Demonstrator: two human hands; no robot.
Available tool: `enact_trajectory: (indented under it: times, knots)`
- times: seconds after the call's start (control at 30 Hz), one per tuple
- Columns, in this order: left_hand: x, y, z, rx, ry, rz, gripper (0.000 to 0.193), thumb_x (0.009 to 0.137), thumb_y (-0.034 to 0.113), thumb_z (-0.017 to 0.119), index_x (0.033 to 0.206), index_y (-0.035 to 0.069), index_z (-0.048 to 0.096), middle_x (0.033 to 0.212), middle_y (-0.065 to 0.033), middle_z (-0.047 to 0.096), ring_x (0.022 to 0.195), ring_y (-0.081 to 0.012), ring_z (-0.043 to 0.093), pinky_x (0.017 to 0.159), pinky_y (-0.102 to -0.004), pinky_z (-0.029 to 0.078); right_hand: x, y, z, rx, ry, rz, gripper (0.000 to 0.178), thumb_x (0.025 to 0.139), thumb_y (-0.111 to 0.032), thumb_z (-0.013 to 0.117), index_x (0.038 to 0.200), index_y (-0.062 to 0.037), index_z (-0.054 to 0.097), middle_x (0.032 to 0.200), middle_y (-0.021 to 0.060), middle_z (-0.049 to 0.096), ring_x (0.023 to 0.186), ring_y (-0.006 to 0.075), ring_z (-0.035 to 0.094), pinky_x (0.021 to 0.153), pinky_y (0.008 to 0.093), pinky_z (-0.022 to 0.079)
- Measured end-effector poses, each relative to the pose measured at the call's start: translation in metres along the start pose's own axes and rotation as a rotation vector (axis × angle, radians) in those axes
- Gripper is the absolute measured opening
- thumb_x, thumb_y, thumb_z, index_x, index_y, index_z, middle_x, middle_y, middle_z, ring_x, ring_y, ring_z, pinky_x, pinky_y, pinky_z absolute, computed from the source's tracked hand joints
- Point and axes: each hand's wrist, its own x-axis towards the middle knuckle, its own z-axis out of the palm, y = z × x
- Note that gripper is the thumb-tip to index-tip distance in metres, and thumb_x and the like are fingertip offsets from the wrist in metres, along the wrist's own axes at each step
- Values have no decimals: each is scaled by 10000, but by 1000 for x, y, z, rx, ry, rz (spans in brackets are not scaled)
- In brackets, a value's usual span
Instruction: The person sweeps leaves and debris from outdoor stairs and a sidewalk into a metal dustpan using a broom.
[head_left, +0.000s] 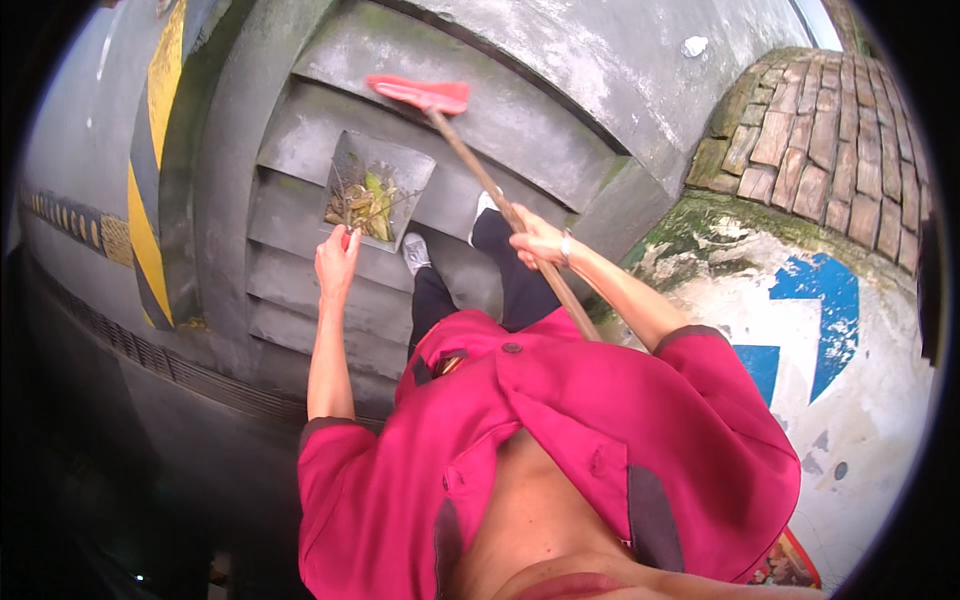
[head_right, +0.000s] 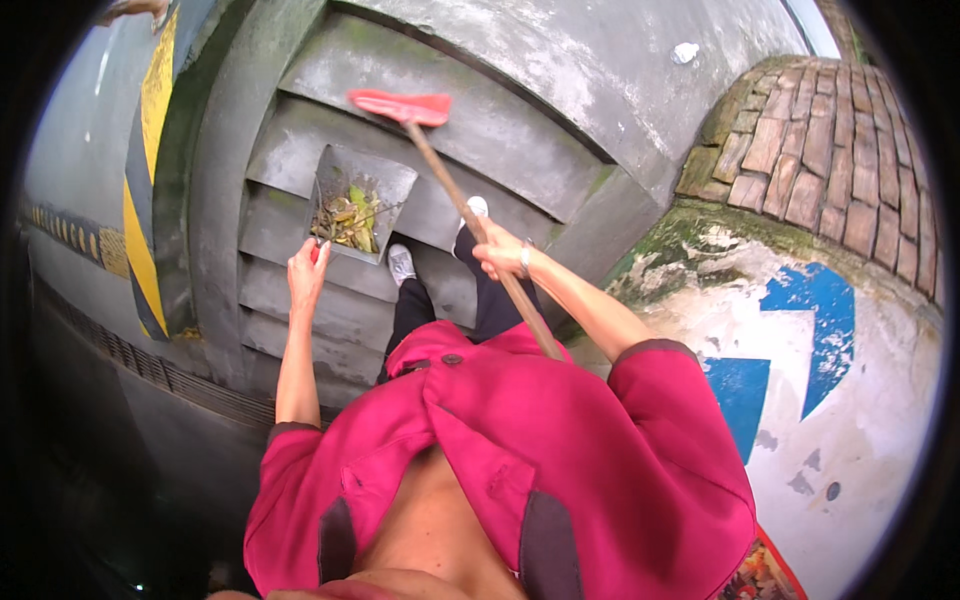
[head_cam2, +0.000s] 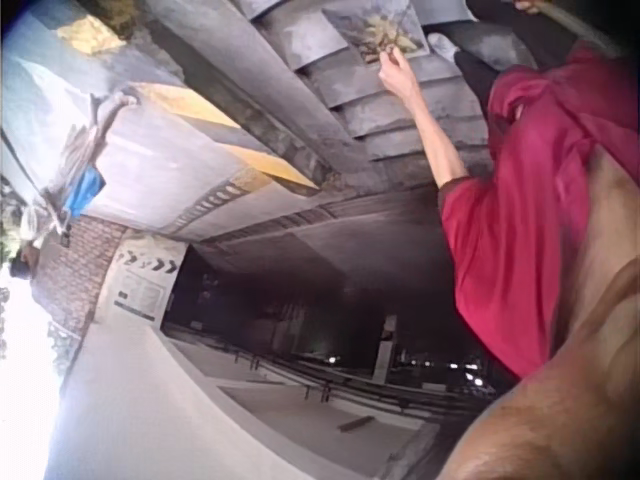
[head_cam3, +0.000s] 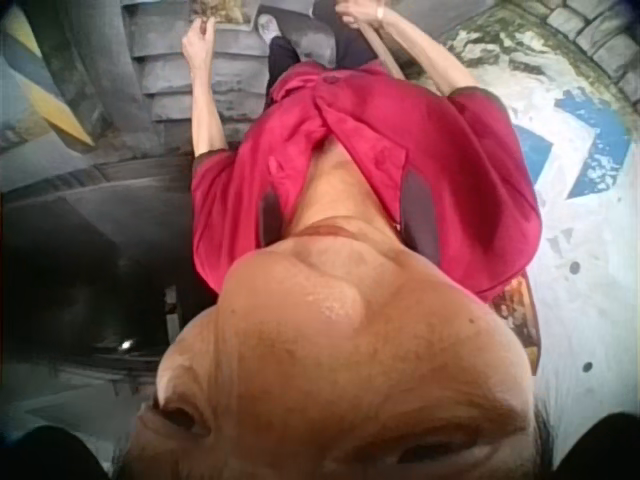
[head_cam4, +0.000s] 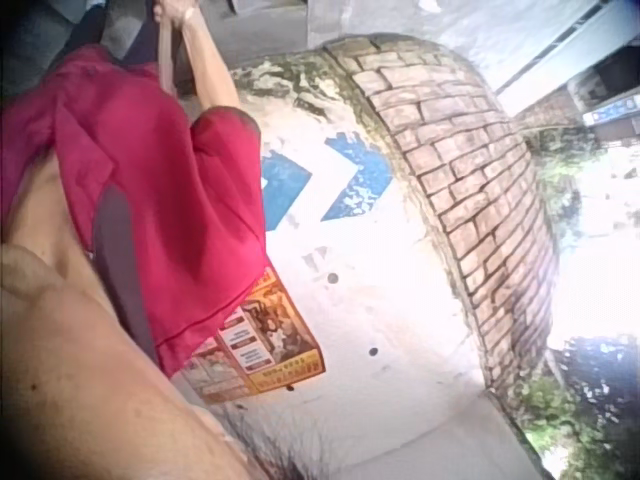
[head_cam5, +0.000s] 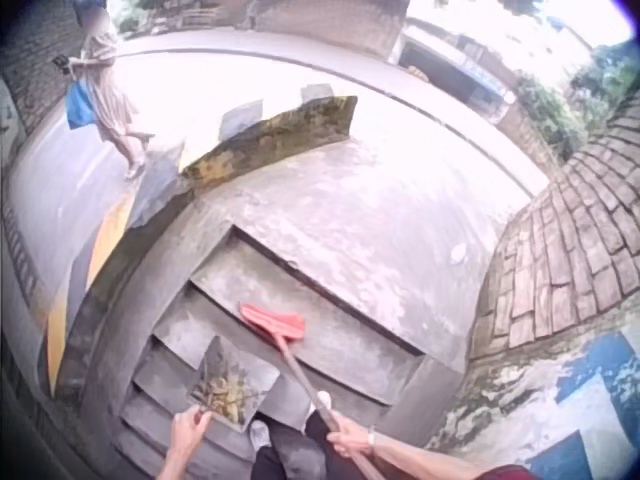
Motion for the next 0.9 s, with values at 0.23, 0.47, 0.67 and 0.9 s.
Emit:
enact_trajectory:
  times: [0.23,0.47,0.67,0.9]
  knots:
    - [-19,-29,-18,-33,82,-65,314,831,293,606,749,14,489,610,-167,535,601,-397,505,550,-446,398,-41,-58,1,-365,-118,-164,669,834,-101,496,1420,-149,177,628,-5,463,440,70,445,379,223,397]
    - [-100,-64,-44,-185,105,-204,321,846,234,605,731,-12,433,546,-165,409,497,-294,310,488,-394,342,127,-145,-9,-853,271,-319,714,772,-65,478,1404,-88,146,595,31,474,414,111,470,364,259,409]
    - [-140,-84,-50,-137,164,-332,313,854,235,598,732,-13,450,543,-160,430,483,-282,326,483,-388,343,130,-90,36,-968,91,-416,693,737,-76,476,1388,-100,239,758,179,592,524,206,583,543,354,496]
    - [-160,-119,-36,-75,141,-366,335,860,236,592,713,-14,424,536,-156,433,475,-276,335,482,-392,346,232,-136,118,-1188,-102,-478,711,678,-43,446,1372,-128,315,901,216,635,677,268,632,653,401,502]
